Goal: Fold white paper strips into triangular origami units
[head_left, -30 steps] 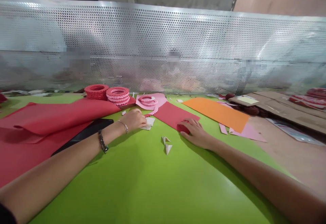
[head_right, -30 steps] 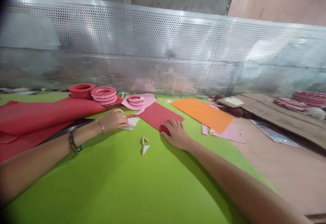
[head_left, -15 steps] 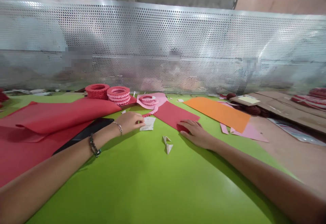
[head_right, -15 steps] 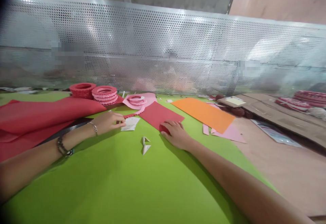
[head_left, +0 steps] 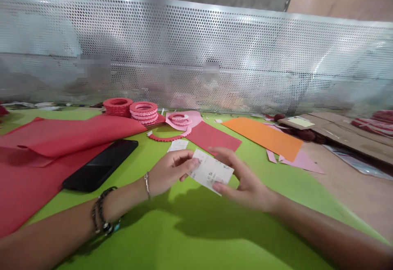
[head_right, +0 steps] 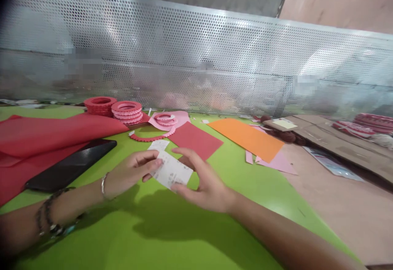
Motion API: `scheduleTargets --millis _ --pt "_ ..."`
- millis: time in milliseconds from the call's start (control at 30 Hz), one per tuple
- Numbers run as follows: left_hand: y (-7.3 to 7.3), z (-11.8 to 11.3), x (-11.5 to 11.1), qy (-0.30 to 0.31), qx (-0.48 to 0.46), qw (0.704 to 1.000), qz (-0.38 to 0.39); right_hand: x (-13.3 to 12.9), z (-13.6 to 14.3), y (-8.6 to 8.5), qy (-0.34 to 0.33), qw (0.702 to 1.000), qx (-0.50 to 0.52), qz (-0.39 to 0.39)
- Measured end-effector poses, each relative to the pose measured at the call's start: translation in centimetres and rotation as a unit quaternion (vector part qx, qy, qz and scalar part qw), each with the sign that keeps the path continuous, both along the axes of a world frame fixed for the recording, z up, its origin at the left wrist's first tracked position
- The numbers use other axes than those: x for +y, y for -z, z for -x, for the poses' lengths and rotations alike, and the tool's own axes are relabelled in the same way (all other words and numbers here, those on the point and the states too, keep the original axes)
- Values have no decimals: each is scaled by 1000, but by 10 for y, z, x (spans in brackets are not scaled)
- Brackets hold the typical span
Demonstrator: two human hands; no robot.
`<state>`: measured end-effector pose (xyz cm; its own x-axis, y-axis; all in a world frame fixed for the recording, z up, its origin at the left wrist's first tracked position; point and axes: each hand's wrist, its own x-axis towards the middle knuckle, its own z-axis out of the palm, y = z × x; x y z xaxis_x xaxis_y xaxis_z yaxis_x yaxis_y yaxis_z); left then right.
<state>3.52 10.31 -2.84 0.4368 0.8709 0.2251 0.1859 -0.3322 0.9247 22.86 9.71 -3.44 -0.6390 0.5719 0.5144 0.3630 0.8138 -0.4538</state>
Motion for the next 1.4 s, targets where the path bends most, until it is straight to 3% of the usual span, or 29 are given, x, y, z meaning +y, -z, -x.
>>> scheduleTargets --millis 133,300,467,567,667,767,867,1267,1400 --pt "10 1 7 -42 -84 993 66 2 -3 2 36 992 -65 -105" --pt "20 0 12 -45 -170 972 158 2 1 -4 63 992 5 -112" --pt "18 -4 7 -6 -195 957 217 0 0 -12 57 993 46 -94" --pt "15 -4 4 13 -114 977 182 0 0 -13 47 997 58 -36" --pt "12 -3 1 -32 -3 997 66 0 2 -13 60 996 68 25" --pt "9 -3 -4 -83 65 993 -59 0 5 -10 79 992 73 73" --pt "7 -6 -11 -54 96 985 -133 -3 8 -7 93 987 73 110" --pt "13 -16 -18 -24 87 994 -61 -8 13 2 95 974 141 152" --pt "13 -16 -18 -31 78 995 -55 -8 13 2 64 955 174 230"
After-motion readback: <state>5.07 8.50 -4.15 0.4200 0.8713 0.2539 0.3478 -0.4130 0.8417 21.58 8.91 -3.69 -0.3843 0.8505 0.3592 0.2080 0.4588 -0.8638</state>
